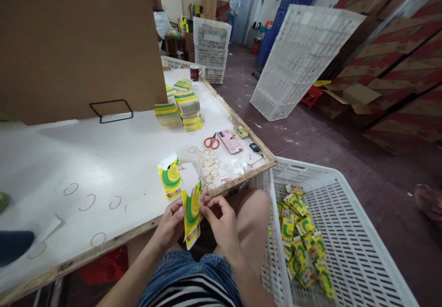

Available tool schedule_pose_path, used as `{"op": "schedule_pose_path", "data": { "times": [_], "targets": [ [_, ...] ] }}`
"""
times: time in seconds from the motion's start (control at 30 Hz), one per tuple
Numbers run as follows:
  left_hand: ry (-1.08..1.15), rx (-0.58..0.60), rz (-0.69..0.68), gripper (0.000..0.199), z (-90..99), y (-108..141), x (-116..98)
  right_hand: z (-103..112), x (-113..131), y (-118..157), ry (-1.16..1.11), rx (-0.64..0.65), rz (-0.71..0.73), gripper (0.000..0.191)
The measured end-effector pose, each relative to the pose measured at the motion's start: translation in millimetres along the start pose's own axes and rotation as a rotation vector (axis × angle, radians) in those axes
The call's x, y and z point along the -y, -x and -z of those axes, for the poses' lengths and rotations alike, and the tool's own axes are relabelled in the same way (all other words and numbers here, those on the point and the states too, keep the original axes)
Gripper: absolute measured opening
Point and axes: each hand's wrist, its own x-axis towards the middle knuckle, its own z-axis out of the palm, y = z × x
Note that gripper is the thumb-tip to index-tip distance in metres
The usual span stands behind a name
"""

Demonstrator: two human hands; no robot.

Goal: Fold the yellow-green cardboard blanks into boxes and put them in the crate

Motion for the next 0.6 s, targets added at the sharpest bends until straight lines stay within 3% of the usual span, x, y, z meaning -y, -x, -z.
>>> {"op": "schedule_pose_path", "data": {
  "times": [0.1,0.2,0.27,0.43,0.6],
  "targets": [
    [0.002,-0.022,0.059,0.056,-1.4,1.4,-0.7,4.9,13.4,0.1,0.285,-0.049,0.282,0.016],
    [0.015,-0.005,0.095,0.053,-4.0,3.5,-0.4,7.3,28.7,0.7,0.407,0.163,0.454,0.033],
    [0.021,-0.009,0.091,0.052,-4.7,5.1,0.3,7.1,33.7,1.8,0.422,0.245,0.470,0.032],
    [-0.019,-0.008,0.107,0.057,-3.6,9.5,4.4,4.2,29.0,5.7,0.367,0.207,0.381,0.022],
    [-0.009,0.000,0.105,0.049,-0.2,10.3,9.9,-0.2,23.6,6.4,0.318,0.190,0.357,0.019]
  ]
}}
